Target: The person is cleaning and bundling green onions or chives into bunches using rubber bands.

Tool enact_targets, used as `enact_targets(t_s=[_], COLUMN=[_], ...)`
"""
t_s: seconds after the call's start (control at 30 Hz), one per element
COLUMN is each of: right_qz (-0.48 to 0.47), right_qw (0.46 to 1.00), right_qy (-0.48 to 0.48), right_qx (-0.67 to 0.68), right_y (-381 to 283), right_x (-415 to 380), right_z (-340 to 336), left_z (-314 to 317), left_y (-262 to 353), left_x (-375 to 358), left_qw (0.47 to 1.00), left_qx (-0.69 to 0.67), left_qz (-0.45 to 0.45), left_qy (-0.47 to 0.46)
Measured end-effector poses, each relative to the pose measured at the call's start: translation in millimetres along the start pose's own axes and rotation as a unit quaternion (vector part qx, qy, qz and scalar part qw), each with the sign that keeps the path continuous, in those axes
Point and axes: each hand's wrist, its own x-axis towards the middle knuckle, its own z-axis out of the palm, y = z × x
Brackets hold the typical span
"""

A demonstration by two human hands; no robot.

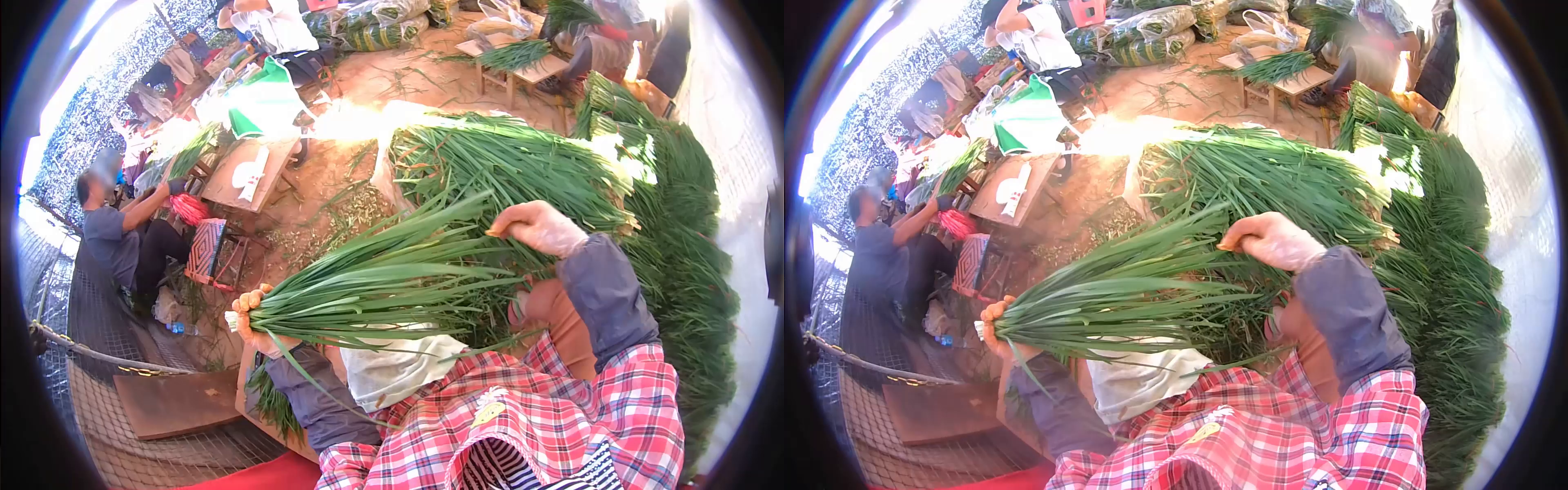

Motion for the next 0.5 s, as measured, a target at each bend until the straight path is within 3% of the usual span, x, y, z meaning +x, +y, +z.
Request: enact_targets(t_s=[0.1, 0.17, 0.27, 0.37, 0.4, 0.5], right_qz=[-0.075, -0.069, -0.13, -0.006, 0.001, 0.053], right_qw=[0.955, 0.939, 0.936, 0.99, 0.995, 0.989], right_qy=[-0.001, 0.029, 0.044, -0.09, -0.081, -0.141], right_qx=[-0.289, -0.335, -0.325, -0.109, -0.058, -0.001], right_y=[2, -3, -16, -16, -17, -18], right_x=[20, 34, 44, 58, 59, 65], right_z=[25, 40, 61, 73, 79, 83], left_z=[0, 1, -1, 4, 5, 10], left_y=[-3, -6, -10, -16, -17, -22], left_x=[1, 1, 0, 0, 0, -3], left_qw=[0.999, 0.999, 0.999, 0.999, 0.998, 0.998], left_qx=[0.022, 0.027, 0.02, 0.028, 0.029, 0.014], left_qz=[-0.012, -0.021, -0.027, -0.032, -0.035, -0.044], left_qy=[-0.027, -0.032, -0.033, -0.033, -0.041, -0.038])
